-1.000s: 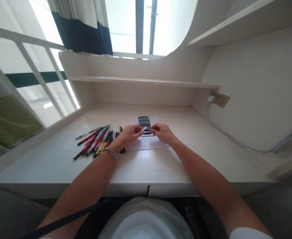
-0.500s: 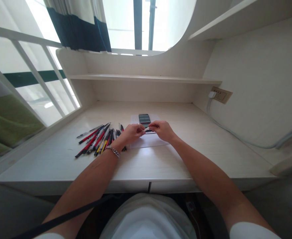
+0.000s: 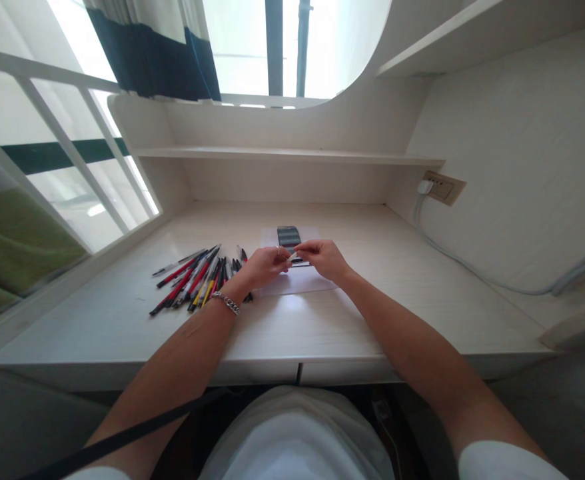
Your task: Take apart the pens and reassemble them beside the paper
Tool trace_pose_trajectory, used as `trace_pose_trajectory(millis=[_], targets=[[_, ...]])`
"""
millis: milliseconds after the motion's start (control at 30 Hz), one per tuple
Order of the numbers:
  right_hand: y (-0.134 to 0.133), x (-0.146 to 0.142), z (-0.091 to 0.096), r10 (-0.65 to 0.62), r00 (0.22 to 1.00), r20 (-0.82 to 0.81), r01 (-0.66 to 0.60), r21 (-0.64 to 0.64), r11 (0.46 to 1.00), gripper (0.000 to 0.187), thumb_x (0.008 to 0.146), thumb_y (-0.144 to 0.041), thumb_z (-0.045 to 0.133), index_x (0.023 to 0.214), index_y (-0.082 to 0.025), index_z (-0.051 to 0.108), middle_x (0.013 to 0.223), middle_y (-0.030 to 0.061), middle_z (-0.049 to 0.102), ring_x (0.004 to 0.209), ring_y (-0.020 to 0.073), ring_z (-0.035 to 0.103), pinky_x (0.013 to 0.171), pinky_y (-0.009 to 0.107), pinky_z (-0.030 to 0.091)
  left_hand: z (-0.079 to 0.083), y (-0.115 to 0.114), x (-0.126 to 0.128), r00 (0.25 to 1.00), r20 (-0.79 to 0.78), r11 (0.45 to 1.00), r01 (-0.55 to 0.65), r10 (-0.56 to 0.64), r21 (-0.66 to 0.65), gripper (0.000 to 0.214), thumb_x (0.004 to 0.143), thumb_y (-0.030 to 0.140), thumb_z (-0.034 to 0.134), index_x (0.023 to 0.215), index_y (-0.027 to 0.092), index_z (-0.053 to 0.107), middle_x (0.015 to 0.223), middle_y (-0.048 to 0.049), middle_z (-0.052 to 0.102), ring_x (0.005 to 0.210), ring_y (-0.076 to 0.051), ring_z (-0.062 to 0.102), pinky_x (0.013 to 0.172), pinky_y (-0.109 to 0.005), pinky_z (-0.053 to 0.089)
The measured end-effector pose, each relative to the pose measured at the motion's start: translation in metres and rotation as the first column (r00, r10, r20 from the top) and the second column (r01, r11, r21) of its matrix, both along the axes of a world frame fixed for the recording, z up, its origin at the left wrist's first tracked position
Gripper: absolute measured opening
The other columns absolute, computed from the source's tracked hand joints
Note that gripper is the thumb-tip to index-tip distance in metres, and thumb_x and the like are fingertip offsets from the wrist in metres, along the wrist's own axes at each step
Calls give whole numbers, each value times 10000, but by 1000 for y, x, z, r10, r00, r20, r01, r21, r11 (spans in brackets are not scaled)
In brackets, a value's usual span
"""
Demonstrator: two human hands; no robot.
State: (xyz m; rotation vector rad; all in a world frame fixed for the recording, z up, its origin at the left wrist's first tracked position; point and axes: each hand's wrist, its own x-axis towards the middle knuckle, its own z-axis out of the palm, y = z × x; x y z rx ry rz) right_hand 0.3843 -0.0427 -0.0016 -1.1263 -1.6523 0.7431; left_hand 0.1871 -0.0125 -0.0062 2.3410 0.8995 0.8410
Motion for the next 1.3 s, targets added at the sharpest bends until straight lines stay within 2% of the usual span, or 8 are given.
trace_pose_trajectory(millis=[100,200,267,333,467,700,867,1300], targets=[[2,2,-1,48,999,-4,-48,-49,998,332,773,-324,676,1038,-134,736,757,42,705,648,133,591,621,262,455,0,2,-1,999,-32,999,28,-29,-16,197,837,335,562,869,170,664,761,-39,702,686,-157,620,630,-252,470],[3,6,-1,-32,986,164,34,-9,999,270,829,-289,630,1039,-153,730,776,36,709,661,131,591,633,254,440,0,5,-2,999,-37,1000,9,-9,2,225,863,358,533,866,175,662,796,-43,715,708,-156,622,638,-248,465],[3,9,-2,-128,927,352,116,55,992,169,832,-254,634,927,-175,750,808,36,719,712,139,602,671,251,429,-2,8,-3,1000,-15,1000,-20,20,7,244,872,382,525,882,179,660,823,-42,724,729,-158,630,644,-247,464],[4,13,-4,-178,836,519,152,94,984,109,817,-234,659,849,-195,755,849,36,727,770,151,613,708,248,419,-2,10,-3,998,10,998,-59,59,14,255,868,401,534,898,182,663,849,-43,730,754,-161,639,656,-247,465],[5,16,-10,-180,709,682,163,90,983,99,812,-246,665,842,-226,757,903,33,727,825,165,619,718,240,403,2,9,-4,996,18,996,-91,91,22,249,859,390,546,890,177,672,853,-47,731,777,-166,645,671,-249,463],[6,11,-15,-173,664,727,194,55,979,88,812,-274,672,850,-232,739,926,34,714,816,161,612,688,235,391,11,3,-6,992,-2,991,-129,129,33,232,868,355,526,874,175,673,798,-33,724,725,-155,632,646,-248,446],[7,9,-16,-229,664,712,210,116,971,86,819,-244,662,864,-230,734,945,46,695,835,163,604,715,237,395,8,6,-7,991,-4,991,-131,131,26,250,873,366,521,904,177,681,814,-39,733,738,-162,645,640,-249,447],[9,3,-18,-217,704,676,202,102,974,156,837,-247,643,925,-254,772,968,51,696,866,167,617,770,234,415,11,4,-7,990,-43,991,-131,132,39,259,862,360,518,901,174,695,827,-45,736,755,-168,647,657,-250,444]])
